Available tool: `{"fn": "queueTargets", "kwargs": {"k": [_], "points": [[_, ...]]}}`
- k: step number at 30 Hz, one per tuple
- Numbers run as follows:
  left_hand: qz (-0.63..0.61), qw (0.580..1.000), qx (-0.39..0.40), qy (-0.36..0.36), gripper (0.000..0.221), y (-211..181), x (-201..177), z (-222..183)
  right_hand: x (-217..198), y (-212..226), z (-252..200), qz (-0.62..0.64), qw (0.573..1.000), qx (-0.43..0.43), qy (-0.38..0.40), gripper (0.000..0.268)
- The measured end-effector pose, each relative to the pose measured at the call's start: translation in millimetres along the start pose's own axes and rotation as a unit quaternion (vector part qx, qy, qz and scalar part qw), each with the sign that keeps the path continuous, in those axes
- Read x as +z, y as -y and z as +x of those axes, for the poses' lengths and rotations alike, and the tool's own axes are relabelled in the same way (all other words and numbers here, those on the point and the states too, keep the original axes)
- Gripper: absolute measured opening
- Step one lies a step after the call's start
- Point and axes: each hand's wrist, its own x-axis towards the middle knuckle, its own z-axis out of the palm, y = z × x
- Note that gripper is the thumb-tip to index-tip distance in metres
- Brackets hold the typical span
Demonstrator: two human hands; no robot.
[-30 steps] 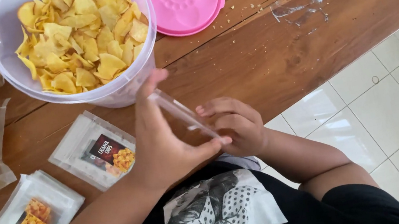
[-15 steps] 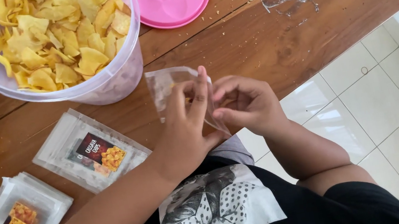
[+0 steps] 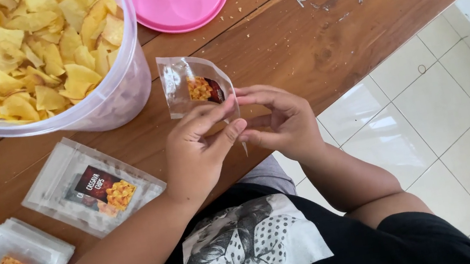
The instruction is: Packaging cassava chips into small plastic bags from a large plastic container.
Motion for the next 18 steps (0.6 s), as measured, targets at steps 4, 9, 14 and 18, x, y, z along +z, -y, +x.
{"fn": "queueTargets", "kwargs": {"k": [4, 9, 14, 18], "points": [[0.011, 1.000, 0.018, 0.014, 0.033, 0.1, -2.2, 0.4, -2.8, 0.9, -0.4, 0.012, 1.000, 0.000, 0.000, 0.049], [0.059, 0.997, 0.042, 0.021, 0.030, 2.3, -6.0, -1.0, -1.4, -0.6, -1.2, 0.016, 1.000, 0.007, 0.007, 0.050], [0.037, 0.999, 0.039, 0.009, 0.034, 0.9, -7.0, -2.1, -2.2, -6.2, 2.2, 0.010, 1.000, 0.003, 0.021, 0.046], [0.002, 1.000, 0.021, -0.001, 0.038, -0.3, -5.7, -4.1, -2.4, -12.0, 1.1, 0.011, 1.000, 0.004, 0.023, 0.044]]}}
